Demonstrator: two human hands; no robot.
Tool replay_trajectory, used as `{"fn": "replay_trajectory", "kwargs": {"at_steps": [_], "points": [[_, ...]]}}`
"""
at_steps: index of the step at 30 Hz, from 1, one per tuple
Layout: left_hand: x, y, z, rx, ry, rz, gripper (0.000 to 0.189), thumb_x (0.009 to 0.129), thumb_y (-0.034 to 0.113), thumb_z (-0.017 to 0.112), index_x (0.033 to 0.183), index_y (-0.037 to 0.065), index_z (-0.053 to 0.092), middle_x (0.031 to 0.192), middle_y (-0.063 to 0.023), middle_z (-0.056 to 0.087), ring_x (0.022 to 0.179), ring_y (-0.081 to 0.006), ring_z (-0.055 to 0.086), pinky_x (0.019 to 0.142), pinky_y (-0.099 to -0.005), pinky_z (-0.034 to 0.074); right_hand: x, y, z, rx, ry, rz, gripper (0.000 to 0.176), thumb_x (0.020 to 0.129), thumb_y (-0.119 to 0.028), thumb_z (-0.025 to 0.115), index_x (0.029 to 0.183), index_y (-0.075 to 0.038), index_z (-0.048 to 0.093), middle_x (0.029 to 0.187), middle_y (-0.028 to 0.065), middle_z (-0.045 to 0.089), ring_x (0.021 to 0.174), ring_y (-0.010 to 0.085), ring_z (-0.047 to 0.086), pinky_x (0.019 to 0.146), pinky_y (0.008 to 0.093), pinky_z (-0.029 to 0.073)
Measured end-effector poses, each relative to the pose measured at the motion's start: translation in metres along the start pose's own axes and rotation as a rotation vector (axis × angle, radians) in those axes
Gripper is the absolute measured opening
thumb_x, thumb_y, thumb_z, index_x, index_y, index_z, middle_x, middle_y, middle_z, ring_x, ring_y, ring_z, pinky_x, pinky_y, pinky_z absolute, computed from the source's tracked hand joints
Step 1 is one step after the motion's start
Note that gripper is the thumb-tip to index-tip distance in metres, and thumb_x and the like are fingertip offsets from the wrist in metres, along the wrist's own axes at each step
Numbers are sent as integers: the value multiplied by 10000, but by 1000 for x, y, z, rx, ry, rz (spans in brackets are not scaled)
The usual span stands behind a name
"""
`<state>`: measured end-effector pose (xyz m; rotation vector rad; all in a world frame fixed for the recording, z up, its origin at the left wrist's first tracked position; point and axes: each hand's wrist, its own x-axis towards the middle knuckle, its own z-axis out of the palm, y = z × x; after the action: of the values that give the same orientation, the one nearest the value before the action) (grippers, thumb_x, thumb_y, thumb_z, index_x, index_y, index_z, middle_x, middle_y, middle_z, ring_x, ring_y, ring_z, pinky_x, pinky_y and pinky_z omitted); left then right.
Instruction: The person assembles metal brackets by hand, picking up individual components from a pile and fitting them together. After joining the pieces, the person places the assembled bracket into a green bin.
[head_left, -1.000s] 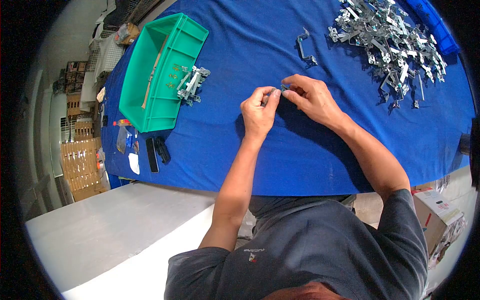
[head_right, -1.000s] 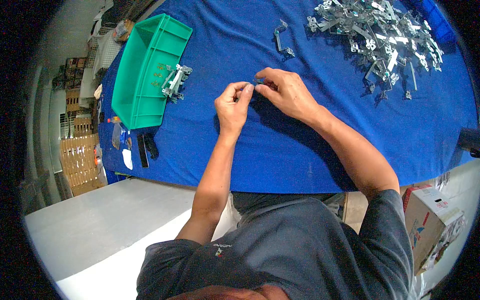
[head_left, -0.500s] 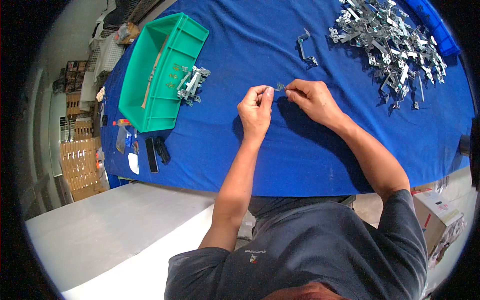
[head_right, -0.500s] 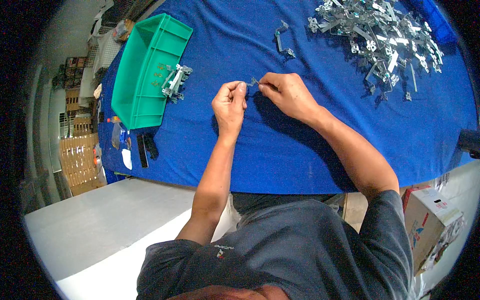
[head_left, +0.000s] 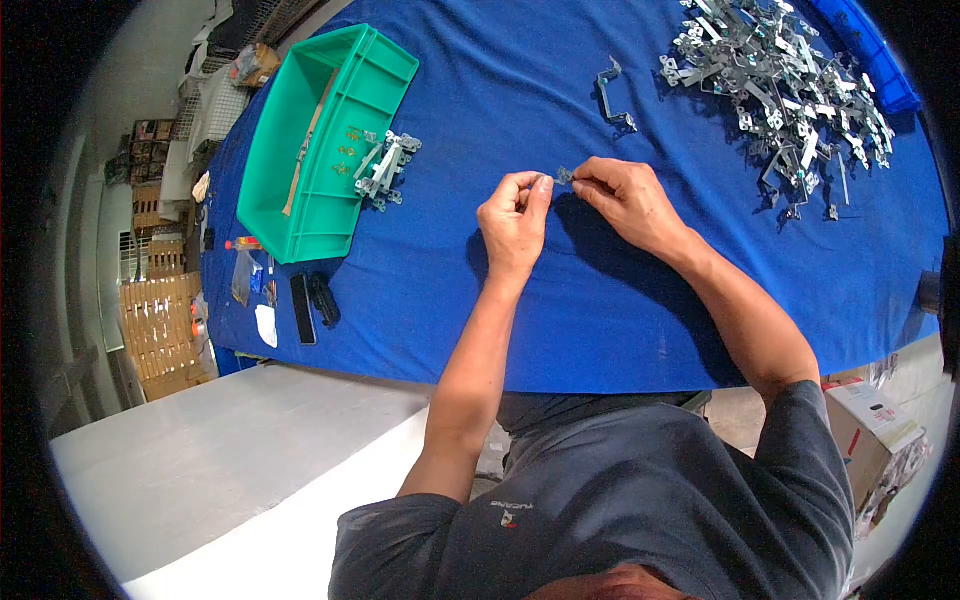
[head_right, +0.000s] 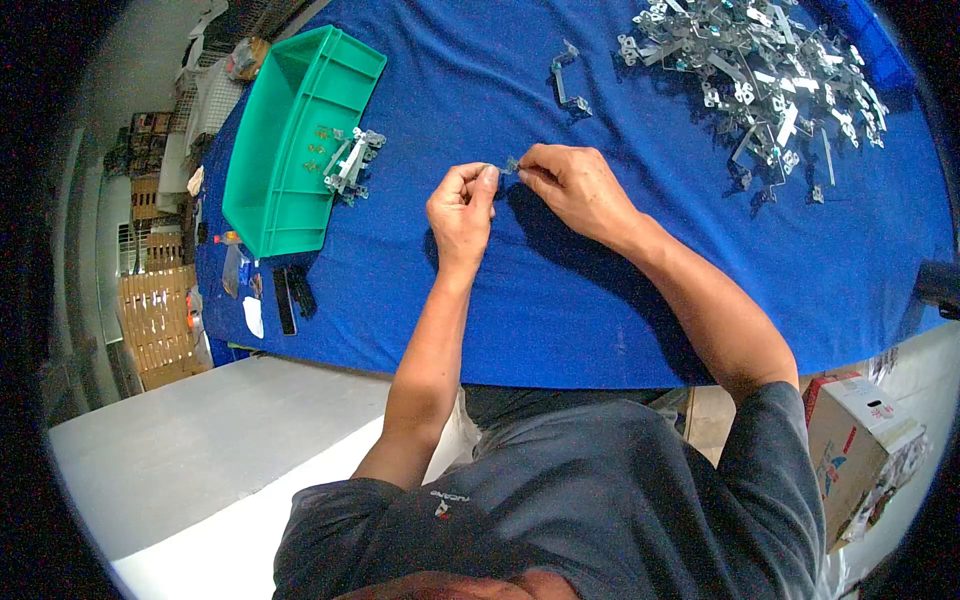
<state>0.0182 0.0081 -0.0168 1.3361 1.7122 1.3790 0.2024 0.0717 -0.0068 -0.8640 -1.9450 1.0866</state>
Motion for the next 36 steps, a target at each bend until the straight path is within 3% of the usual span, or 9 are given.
{"fn": "replay_trajectory", "kwargs": {"at_steps": [5,8,14,17,20,23,30,33,36], "points": [[-1,2,0,45,-8,11,150,970,159,725,998,12,723,675,49,612,578,-4,486,496,-203,367,-1,3,2,30,4,37,128,949,-91,680,1023,13,673,770,105,641,684,151,620,610,333,494],[-2,5,1,84,-6,39,148,960,151,736,997,8,733,684,55,616,608,1,475,516,-205,365,0,-2,3,191,40,147,158,928,-116,685,1033,1,678,882,174,698,785,328,704,686,434,532],[-3,12,1,179,-49,130,140,956,145,738,993,10,743,696,57,620,637,-2,478,538,-207,374,0,7,2,-49,47,-110,153,944,-113,678,1049,-3,669,940,142,688,753,244,656,645,405,508],[-3,9,0,135,-53,98,141,964,145,727,1002,10,735,695,52,617,612,-5,484,524,-203,376,4,5,5,80,230,-134,157,951,-127,665,1048,-6,688,862,134,679,688,239,629,626,398,496],[-1,1,-1,-11,-13,-18,146,974,153,716,1011,12,720,689,47,608,579,-13,495,503,-200,379,3,6,-1,213,88,203,173,958,-158,655,1022,-6,709,784,142,683,665,250,657,623,404,504],[-2,2,-1,-78,-4,-38,153,982,165,710,1015,15,708,684,44,602,560,-19,501,489,-200,381,0,-2,-3,117,-27,147,185,999,-162,637,1020,7,708,762,51,681,674,101,599,609,289,487],[0,0,-1,-11,-9,-7,166,981,179,715,1008,14,710,670,44,603,548,-20,495,486,-205,383,0,-6,-4,4,-58,90,167,969,-134,664,1031,19,683,733,107,641,652,121,600,594,326,478],[-1,0,1,19,-4,13,158,975,172,724,998,16,721,673,43,611,562,-13,494,494,-201,378,1,1,1,-28,26,-70,150,968,-119,662,1021,20,680,752,96,639,667,112,600,600,329,483],[-2,0,0,62,-14,16,148,965,159,733,994,14,735,688,40,622,596,-2,487,514,-197,373,1,-7,-2,107,12,160,157,932,-135,690,988,12,688,839,178,695,744,299,706,655,428,532]]}}
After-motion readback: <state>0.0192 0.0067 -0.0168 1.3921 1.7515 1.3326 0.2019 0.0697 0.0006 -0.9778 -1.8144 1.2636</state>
